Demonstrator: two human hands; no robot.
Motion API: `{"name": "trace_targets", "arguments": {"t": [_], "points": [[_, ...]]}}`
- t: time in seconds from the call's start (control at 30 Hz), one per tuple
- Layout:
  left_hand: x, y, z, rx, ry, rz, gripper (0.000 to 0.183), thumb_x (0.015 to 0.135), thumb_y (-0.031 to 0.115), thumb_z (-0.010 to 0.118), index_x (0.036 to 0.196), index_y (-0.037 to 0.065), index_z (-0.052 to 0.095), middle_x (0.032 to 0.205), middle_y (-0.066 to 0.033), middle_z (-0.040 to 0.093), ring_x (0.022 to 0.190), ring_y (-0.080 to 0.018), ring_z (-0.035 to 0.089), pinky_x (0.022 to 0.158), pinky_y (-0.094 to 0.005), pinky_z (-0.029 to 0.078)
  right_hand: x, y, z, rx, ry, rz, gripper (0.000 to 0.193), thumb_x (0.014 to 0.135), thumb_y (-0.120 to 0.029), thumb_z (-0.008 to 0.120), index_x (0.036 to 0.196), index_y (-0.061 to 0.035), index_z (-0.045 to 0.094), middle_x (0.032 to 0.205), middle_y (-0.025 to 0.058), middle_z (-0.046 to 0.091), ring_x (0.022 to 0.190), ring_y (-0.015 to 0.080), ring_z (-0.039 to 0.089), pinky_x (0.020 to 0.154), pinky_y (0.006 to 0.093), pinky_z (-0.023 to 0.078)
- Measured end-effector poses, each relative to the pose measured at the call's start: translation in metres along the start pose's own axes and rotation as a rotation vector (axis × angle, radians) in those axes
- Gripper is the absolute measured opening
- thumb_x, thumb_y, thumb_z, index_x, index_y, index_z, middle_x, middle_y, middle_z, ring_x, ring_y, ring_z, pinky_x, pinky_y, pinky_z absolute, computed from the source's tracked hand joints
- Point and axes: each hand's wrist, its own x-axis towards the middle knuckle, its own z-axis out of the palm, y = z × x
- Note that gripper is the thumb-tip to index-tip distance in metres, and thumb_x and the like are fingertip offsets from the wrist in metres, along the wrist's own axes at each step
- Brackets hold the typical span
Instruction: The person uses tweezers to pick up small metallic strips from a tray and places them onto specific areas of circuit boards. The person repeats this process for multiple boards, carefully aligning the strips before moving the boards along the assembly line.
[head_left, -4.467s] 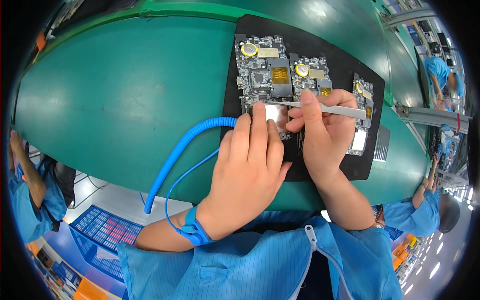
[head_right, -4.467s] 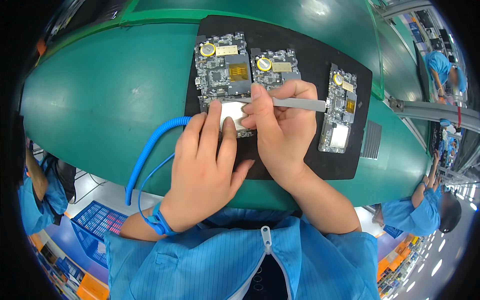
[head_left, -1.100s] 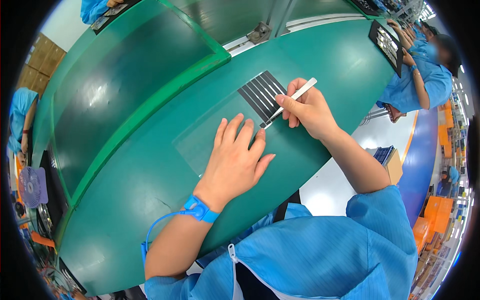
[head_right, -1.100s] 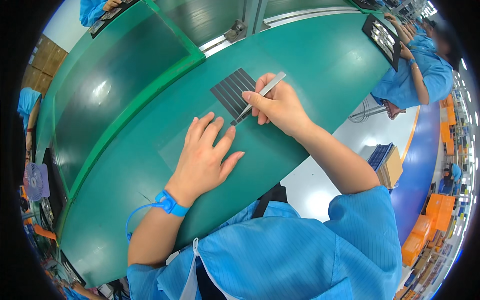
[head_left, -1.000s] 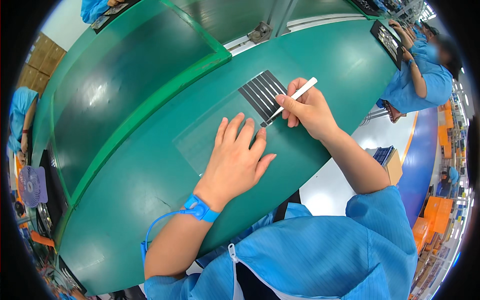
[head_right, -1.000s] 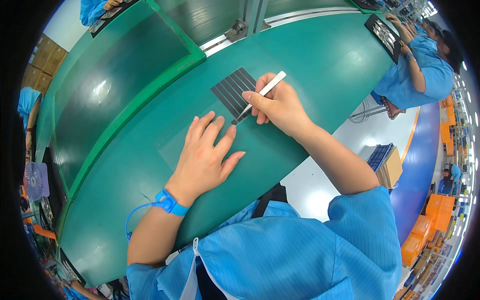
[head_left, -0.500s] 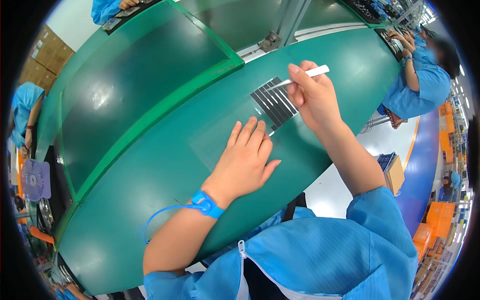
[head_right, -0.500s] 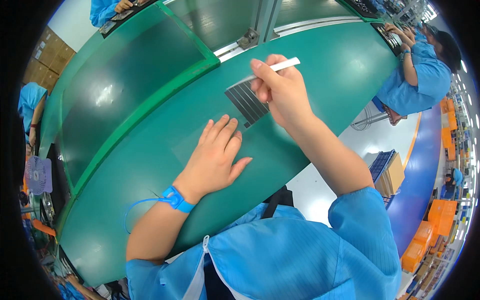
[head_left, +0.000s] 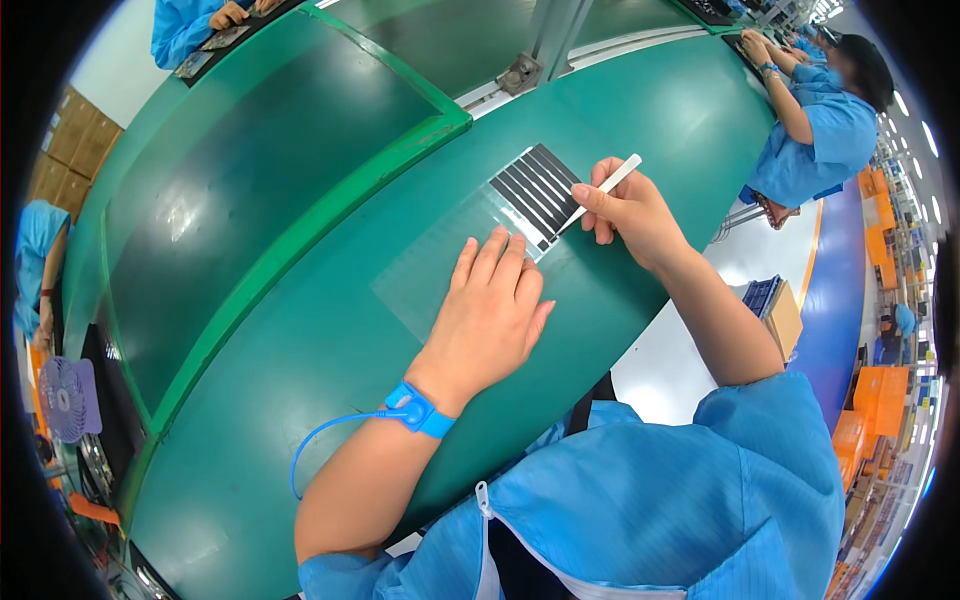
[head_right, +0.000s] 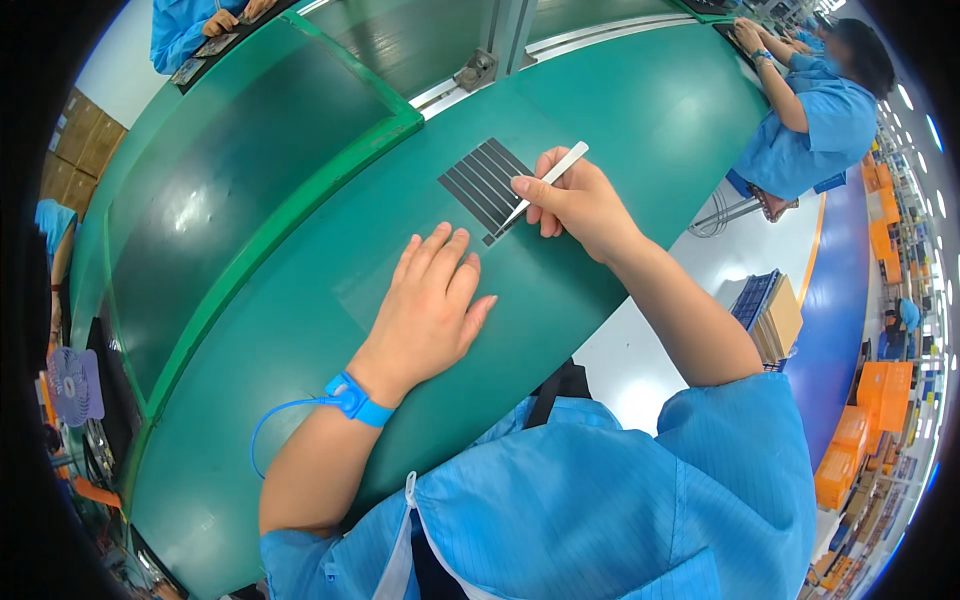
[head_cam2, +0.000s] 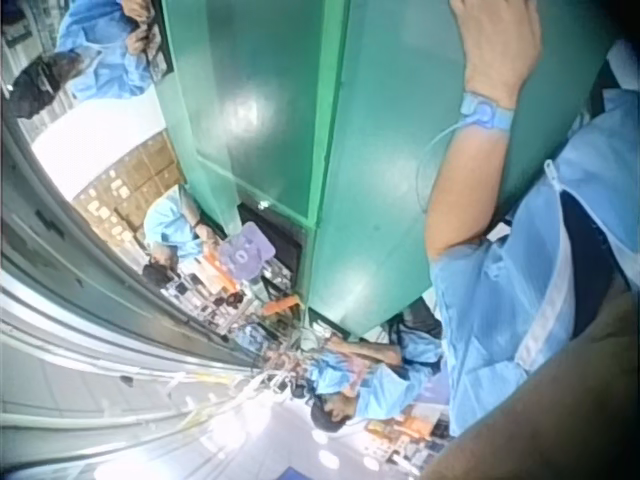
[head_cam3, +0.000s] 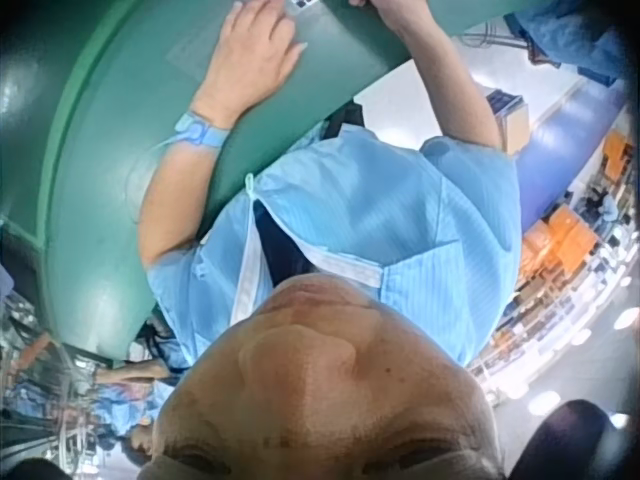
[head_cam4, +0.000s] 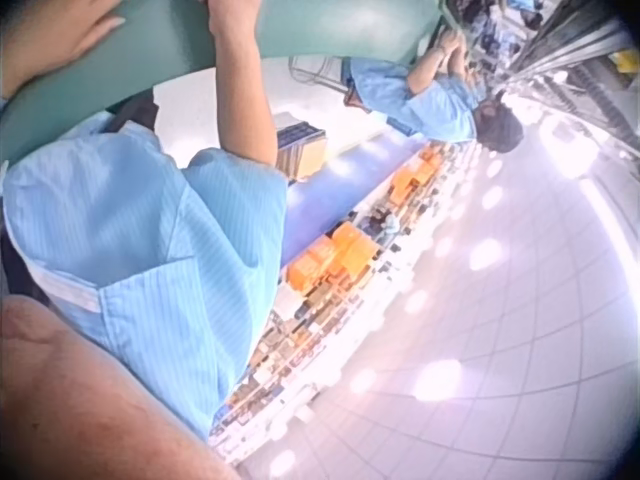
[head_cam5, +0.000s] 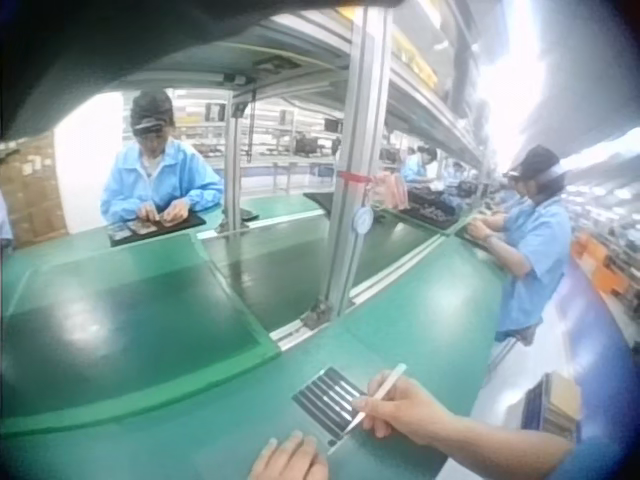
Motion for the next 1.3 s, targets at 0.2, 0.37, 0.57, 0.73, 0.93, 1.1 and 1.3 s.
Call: {"name": "trace_targets", "arguments": {"t": [0.2,0.37,0.57,0.73,0.93,1.1,1.3], "points": [[0.0,0.0,-0.002,-0.008,-0.002,-0.007,0.041,0.082,0.021,0.068,0.111,-0.005,0.056,0.127,-0.0249,0.051,0.125,-0.0409,0.044,0.103,-0.0541,0.036,0.0,-0.003,0.005,-0.025,0.015,0.024,0.024,0.089,-0.017,0.068,0.087,-0.0074,0.046,0.063,0.0039,0.058,0.045,0.0074,0.051,0.042,0.0181,0.038],[0.001,0.001,-0.002,0.008,-0.017,-0.006,0.04,0.082,0.021,0.068,0.11,-0.006,0.057,0.127,-0.025,0.05,0.125,-0.0407,0.044,0.103,-0.0538,0.036,-0.003,-0.001,0.006,0.048,0.004,-0.014,0.023,0.089,-0.016,0.067,0.086,-0.008,0.045,0.062,0.004,0.057,0.046,0.0074,0.05,0.043,0.0186,0.036],[0.003,0.002,0.001,0.028,-0.007,0.016,0.04,0.083,0.022,0.066,0.11,-0.005,0.057,0.126,-0.0249,0.051,0.124,-0.0406,0.044,0.103,-0.0533,0.037,0.001,0.0,0.008,0.389,0.03,-0.026,0.025,0.089,-0.023,0.069,0.084,-0.0098,0.048,0.063,0.0029,0.056,0.048,0.0067,0.048,0.045,0.0203,0.033],[-0.005,0.0,-0.001,0.071,0.04,0.046,0.039,0.081,0.024,0.067,0.106,-0.003,0.058,0.125,-0.0251,0.052,0.122,-0.0402,0.046,0.102,-0.0524,0.037,0.031,-0.036,0.036,0.548,0.027,-0.056,0.023,0.09,-0.025,0.068,0.084,-0.0108,0.05,0.067,0.0032,0.058,0.049,0.0052,0.043,0.048,0.02,0.031],[0.008,0.001,0.002,0.091,0.035,0.101,0.038,0.083,0.025,0.064,0.106,-0.003,0.056,0.125,-0.0236,0.052,0.123,-0.0386,0.046,0.102,-0.0507,0.038,0.084,-0.057,0.063,0.8,0.008,-0.146,0.022,0.092,-0.029,0.064,0.088,-0.0111,0.051,0.071,0.0016,0.058,0.049,0.0041,0.042,0.048,0.0197,0.032],[-0.002,0.003,-0.007,0.067,0.015,0.051,0.036,0.086,0.025,0.061,0.109,-0.003,0.055,0.126,-0.0225,0.051,0.125,-0.0378,0.044,0.104,-0.0497,0.037,0.08,-0.02,0.069,0.831,-0.013,-0.019,0.022,0.094,-0.033,0.06,0.092,-0.0122,0.053,0.073,0.0011,0.059,0.05,0.0048,0.044,0.048,0.02,0.034],[-0.008,0.004,-0.001,-0.011,0.04,0.039,0.036,0.084,0.024,0.063,0.106,-0.003,0.055,0.128,-0.0225,0.049,0.126,-0.0378,0.042,0.105,-0.0499,0.035,0.079,-0.023,0.059,0.905,-0.081,-0.122,0.019,0.096,-0.03,0.057,0.096,-0.011,0.055,0.075,0.0011,0.058,0.05,0.004,0.041,0.046,0.0191,0.032]]}}
